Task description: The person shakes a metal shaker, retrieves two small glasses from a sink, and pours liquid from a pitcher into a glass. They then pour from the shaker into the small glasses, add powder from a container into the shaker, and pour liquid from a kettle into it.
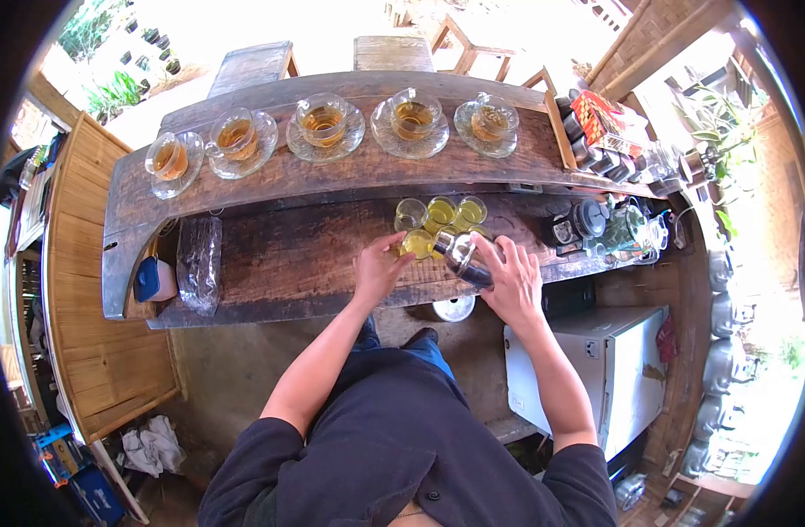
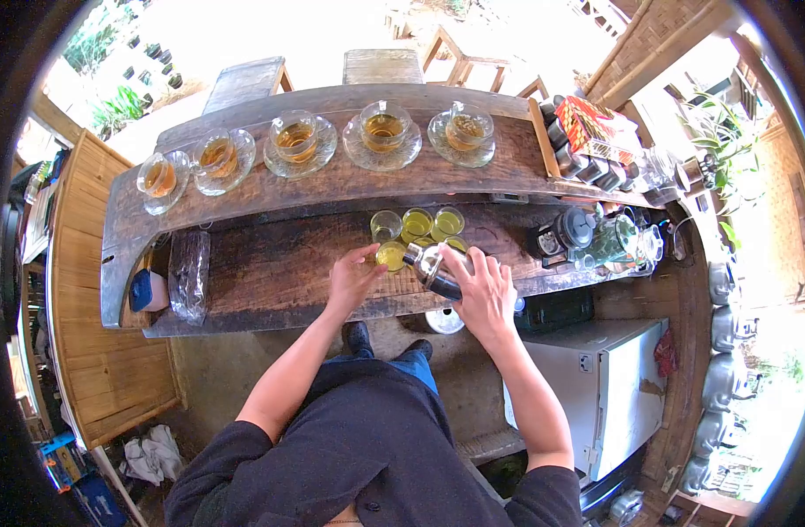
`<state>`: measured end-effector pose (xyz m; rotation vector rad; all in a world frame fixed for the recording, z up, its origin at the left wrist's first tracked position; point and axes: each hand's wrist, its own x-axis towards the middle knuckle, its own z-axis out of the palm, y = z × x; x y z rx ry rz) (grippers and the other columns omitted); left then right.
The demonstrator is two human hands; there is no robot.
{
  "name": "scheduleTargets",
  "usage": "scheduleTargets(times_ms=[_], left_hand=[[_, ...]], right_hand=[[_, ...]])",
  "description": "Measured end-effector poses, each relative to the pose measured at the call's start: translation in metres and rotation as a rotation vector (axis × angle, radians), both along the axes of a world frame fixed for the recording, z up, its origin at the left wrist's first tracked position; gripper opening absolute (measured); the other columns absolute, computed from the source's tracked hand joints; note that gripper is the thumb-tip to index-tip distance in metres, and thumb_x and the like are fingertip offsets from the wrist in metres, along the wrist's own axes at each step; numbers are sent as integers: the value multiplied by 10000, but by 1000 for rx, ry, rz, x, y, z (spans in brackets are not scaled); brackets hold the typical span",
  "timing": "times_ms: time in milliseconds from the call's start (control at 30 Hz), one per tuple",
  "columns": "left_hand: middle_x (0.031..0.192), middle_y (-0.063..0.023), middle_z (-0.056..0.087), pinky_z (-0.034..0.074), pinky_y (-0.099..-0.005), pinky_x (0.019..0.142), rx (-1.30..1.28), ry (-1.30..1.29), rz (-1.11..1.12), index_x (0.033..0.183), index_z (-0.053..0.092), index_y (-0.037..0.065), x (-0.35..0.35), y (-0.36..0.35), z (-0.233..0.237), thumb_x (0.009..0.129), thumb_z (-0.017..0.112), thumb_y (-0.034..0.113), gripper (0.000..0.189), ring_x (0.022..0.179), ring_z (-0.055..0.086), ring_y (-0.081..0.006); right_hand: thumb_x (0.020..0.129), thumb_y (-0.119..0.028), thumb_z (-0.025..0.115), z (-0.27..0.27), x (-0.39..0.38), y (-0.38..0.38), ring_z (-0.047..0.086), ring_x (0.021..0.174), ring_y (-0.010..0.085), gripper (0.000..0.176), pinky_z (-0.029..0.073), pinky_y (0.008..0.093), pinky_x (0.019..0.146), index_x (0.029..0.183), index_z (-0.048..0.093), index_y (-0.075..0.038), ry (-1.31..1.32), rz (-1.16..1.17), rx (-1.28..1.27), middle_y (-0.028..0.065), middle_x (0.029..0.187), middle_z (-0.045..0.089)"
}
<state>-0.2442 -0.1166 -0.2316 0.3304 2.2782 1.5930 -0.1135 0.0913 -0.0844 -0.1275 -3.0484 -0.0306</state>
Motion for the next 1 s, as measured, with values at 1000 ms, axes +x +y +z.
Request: scheduleTargets(times_ms=[1000], left_hand=[[1142, -70, 768, 510, -419, 962, -3, 39, 43, 1206, 767, 162, 0, 0, -7, 788, 877, 336, 465, 1039, 712, -271]], right_hand=[[593, -138, 821, -13, -45, 1, 614, 1097, 344, 1087, 485, 475, 919, 1581, 391, -285, -23, -98, -287, 110, 1182, 578]])
